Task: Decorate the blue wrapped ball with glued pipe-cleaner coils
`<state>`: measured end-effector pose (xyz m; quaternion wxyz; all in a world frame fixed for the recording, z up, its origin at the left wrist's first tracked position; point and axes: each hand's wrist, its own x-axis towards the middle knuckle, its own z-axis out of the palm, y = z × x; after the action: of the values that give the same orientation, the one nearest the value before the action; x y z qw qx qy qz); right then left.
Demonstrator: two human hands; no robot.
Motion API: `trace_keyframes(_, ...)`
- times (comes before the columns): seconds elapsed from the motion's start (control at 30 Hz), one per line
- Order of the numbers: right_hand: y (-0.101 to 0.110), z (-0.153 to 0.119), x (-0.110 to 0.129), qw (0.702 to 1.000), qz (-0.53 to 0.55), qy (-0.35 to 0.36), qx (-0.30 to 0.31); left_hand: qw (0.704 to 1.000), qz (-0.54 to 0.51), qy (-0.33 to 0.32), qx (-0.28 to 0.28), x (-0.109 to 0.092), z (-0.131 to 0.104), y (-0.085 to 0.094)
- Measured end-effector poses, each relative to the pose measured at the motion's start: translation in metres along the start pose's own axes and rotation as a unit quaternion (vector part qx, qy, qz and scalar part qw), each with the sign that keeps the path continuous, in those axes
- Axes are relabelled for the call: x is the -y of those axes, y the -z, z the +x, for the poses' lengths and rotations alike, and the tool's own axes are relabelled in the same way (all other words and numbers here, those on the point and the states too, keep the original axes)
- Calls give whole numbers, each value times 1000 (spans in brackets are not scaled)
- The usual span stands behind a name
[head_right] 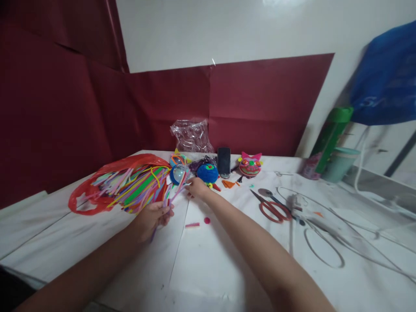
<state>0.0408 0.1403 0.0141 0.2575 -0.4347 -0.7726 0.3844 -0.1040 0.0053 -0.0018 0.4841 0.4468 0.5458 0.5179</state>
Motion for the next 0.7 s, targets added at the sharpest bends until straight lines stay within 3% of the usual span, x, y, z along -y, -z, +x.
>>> trace_keyframes(0.13,15,-49,-19,990,-107,88,33,992,93,62,53,9,16,-10)
trace_keyframes(0.3,-1,-100,-33,954,-224,190,49,974,205,73,67,15,27,-20)
trace_keyframes(0.53,0,-110,-41,929,-261,258,39,953,296,46,53,13,25,-25)
trace_keyframes(0.7,4,-116,-45,942,-225,248,17,950,304,35,63,7,21,-23)
